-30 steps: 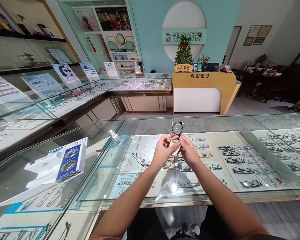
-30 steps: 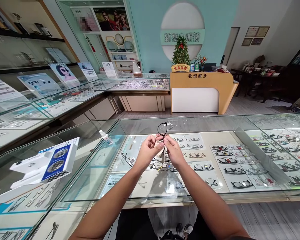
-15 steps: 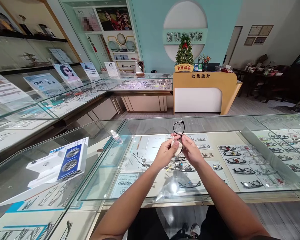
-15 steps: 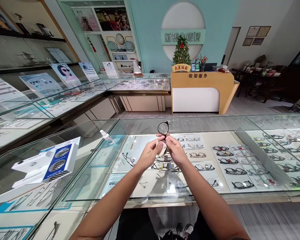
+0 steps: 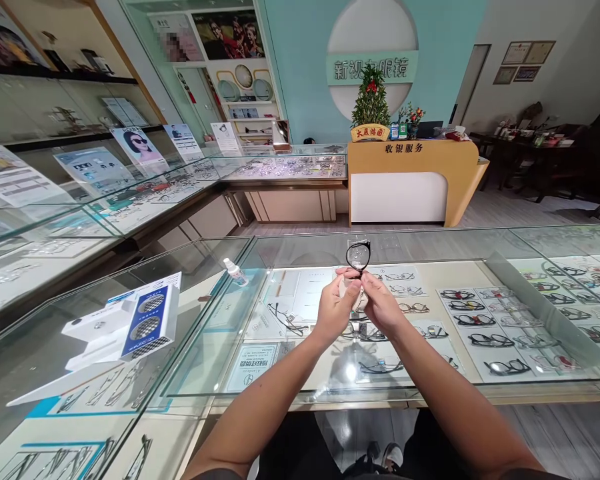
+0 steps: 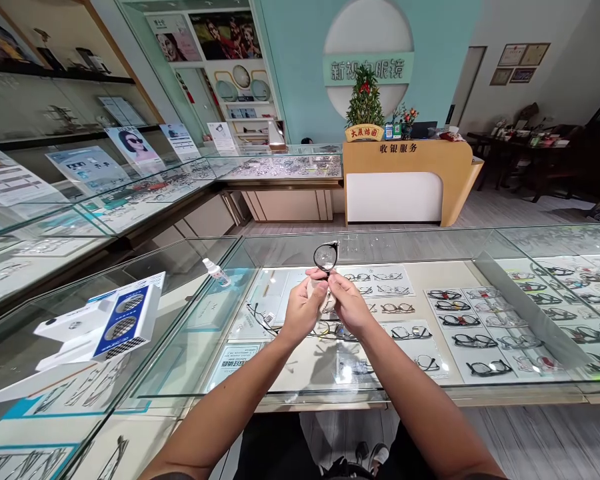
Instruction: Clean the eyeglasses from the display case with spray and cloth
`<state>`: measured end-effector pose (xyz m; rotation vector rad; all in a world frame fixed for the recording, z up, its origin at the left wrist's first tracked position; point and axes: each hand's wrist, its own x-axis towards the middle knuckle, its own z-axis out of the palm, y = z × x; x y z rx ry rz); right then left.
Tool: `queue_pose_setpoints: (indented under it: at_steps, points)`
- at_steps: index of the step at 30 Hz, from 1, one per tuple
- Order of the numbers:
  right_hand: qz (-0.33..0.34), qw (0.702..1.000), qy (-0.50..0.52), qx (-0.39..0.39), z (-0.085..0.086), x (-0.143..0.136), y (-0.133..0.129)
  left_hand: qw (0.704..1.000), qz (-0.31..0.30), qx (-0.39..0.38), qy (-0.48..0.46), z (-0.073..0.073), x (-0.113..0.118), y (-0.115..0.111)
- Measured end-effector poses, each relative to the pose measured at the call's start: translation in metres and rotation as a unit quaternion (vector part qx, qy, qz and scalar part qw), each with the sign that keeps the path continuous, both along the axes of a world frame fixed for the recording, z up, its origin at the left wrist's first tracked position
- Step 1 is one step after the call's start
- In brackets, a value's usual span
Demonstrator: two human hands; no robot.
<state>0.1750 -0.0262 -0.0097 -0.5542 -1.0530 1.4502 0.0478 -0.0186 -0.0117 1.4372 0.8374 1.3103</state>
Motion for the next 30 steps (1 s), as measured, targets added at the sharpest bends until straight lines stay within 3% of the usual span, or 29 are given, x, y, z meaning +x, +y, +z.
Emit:
queue_pose_setpoints:
  at_steps: [2, 4, 9, 12, 22, 30]
  points:
    - [0.0, 1.0, -0.006, -0.001, 0.002, 0.0, -0.001, 0.999, 0.034, 0.016, 0.009, 0.002, -0.001, 0.0]
    - [-0.005, 1.0, -0.004, -0.012, 0.003, 0.002, 0.0, 0.999, 0.026, 0.022, 0.027, 0.006, -0.006, 0.002]
    - [-0.031, 0.999, -0.003, -0.034, -0.001, 0.008, 0.004, 0.994, -0.094, -0.013, 0.063, 0.009, -0.021, 0.013]
    - [-0.03, 0.999, -0.006, -0.045, -0.003, 0.009, 0.005, 0.989, -0.131, -0.047, 0.038, 0.005, -0.02, 0.013]
    - [-0.043, 0.998, -0.048, 0.009, -0.009, 0.0, 0.003, 1.0, 0.014, -0.011, 0.007, 0.004, -0.005, 0.003]
    - [-0.078, 0.997, -0.021, -0.005, -0.002, 0.012, 0.006, 0.999, -0.034, -0.032, 0.022, 0.003, -0.015, 0.015]
